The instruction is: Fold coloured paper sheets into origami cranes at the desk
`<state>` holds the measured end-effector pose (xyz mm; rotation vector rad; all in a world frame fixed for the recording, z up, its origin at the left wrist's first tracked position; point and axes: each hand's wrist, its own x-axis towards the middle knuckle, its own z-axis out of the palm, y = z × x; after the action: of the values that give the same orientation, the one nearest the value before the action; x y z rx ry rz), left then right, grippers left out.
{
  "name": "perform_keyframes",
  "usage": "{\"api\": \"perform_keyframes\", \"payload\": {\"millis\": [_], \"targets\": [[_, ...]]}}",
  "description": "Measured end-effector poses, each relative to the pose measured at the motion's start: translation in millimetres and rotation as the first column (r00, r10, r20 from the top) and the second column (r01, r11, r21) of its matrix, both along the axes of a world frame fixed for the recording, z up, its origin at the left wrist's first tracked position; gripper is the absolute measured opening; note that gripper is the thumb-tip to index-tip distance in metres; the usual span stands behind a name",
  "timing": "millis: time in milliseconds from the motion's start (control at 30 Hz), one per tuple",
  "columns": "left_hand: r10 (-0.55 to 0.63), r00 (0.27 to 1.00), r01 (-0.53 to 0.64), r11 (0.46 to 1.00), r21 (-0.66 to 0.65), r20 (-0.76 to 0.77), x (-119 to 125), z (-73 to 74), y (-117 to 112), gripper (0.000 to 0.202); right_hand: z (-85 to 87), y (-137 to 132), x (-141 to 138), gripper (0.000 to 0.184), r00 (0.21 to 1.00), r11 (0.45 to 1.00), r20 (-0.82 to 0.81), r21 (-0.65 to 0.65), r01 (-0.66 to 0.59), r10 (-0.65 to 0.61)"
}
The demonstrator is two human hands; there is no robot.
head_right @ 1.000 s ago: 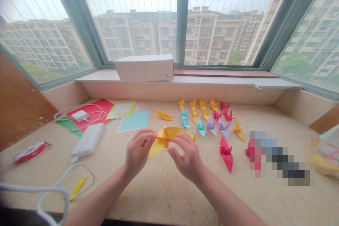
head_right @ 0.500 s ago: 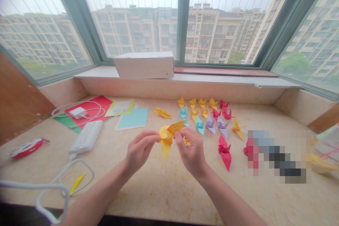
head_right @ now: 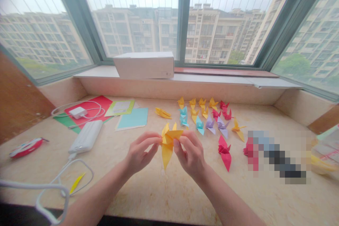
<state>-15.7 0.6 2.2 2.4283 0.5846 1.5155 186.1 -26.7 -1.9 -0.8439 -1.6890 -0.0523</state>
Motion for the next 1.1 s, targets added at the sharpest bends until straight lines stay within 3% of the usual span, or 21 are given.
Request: {"api": "perform_keyframes", "payload": {"millis": [100,233,300,433,600,733,833,967,1033,1100], "targets": [[-0.095,0.994,0.101,0.983,-0.154,0.048,1.8,-0.7,-2.7,0.015,-0.1,0.4,5.6,0.012,0.97,0.985,0.242,0.162,-0.061,0.021],[-0.107,0.982,0.15,0.941,-0.302,0.153,2.8,-4.1,-4.3,0.036,4.5,-1.9,8.5,0.013,0.892,0.966,0.45,0.246,-0.084,-0.038],[-0.084,0.989,0.115,0.954,-0.276,0.119,2.5,-5.4,-3.1,0.043,5.2,-3.3,9.3,0.014,0.875,0.961,0.48,0.263,-0.082,-0.057],[-0.062,0.997,0.069,0.98,-0.185,0.042,2.2,-7.5,0.7,0.035,4.4,-4.6,11.1,0.015,0.885,0.964,0.458,0.26,-0.046,-0.081],[-0.06,0.995,0.072,0.985,-0.155,0.083,4.1,-6.4,-0.6,0.035,8.4,-5.2,10.1,0.017,0.908,0.967,0.405,0.253,-0.001,-0.105],[-0.055,0.993,0.064,0.994,-0.092,0.1,4.6,-2.0,-2.0,0.023,9.6,-5.0,6.5,0.016,0.924,0.974,0.377,0.226,-0.029,-0.06],[0.003,0.997,0.0,0.999,-0.045,0.073,2.9,-1.8,0.2,0.017,6.1,-4.3,2.2,0.012,0.949,0.993,0.315,0.106,-0.061,0.025],[0.069,0.997,-0.069,0.998,0.002,-0.028,-2.6,-6.5,4.9,0.013,4.2,-4.2,-4.2,0.023,0.985,0.973,0.089,-0.189,-0.132,0.151],[0.09,0.993,-0.088,0.996,0.028,-0.082,-5.5,-9.2,6.7,0.012,7.3,-4.3,-6.4,0.031,0.983,0.906,-0.049,-0.383,-0.18,0.174],[0.102,0.988,-0.099,0.995,0.033,-0.112,-7.2,-11.4,7.8,0.011,11.6,-3.9,-7.7,0.033,0.976,0.783,-0.128,-0.583,-0.219,0.178]]}}
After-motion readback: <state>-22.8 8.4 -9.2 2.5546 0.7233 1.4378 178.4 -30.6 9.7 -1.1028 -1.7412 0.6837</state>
